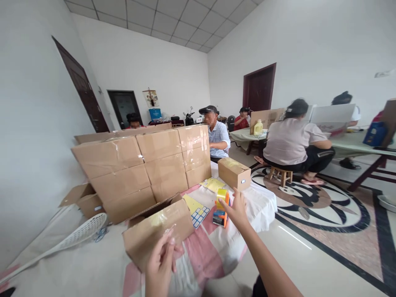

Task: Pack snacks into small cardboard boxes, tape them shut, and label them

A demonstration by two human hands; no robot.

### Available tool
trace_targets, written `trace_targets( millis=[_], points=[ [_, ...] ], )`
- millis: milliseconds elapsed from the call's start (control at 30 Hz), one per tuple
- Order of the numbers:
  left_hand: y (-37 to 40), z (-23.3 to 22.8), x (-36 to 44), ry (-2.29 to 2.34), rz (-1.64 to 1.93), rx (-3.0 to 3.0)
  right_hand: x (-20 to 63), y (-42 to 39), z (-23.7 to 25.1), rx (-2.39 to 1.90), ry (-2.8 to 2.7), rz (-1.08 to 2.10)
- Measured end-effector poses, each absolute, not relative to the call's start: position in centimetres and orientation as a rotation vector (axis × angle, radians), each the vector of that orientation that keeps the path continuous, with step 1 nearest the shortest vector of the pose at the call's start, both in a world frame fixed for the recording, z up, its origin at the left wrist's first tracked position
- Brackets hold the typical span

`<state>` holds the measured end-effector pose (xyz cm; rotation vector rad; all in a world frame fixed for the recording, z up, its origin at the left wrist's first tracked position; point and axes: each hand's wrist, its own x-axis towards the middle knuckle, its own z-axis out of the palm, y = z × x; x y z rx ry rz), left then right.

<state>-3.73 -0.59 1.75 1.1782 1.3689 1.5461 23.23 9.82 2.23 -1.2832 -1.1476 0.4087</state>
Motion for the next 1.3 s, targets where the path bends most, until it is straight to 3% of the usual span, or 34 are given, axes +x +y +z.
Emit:
trace_targets(
  millis=[67,233,367,600,833,967,1100,1300],
  points=[
    [-0.9,1.6,-4.1,1.393,1.542,1.22,21.1,7.7,3.6,-1.17,-1.385,0.337],
    [-1.4,1.3,-3.7,1.435,1.459,1.432,14.2,3.8,4.4,-0.802,-1.819,0.594],
    [-1.2,1.1,-3.7,1.463,1.416,1.587,11.8,3.1,4.2,-0.7,-1.78,0.723],
    [-0.7,0.1,-5.3,1.735,1.12,1.818,14.8,3.7,6.5,-0.703,-1.511,0.562],
    [1.8,6.0,-7.2,2.18,1.447,2.294,15.7,5.1,7.8,-0.777,-1.593,0.651],
    [5.1,9.0,-8.5,2.39,0.965,2.379,14.1,6.6,10.6,-0.674,-1.611,0.836],
    [5.9,7.6,-9.3,2.252,0.53,2.44,11.9,9.0,12.4,-0.538,-1.395,1.122],
    [4.8,5.7,-9.6,2.233,0.362,2.507,8.2,14.1,10.2,-0.838,-1.801,0.807]
  ],
)
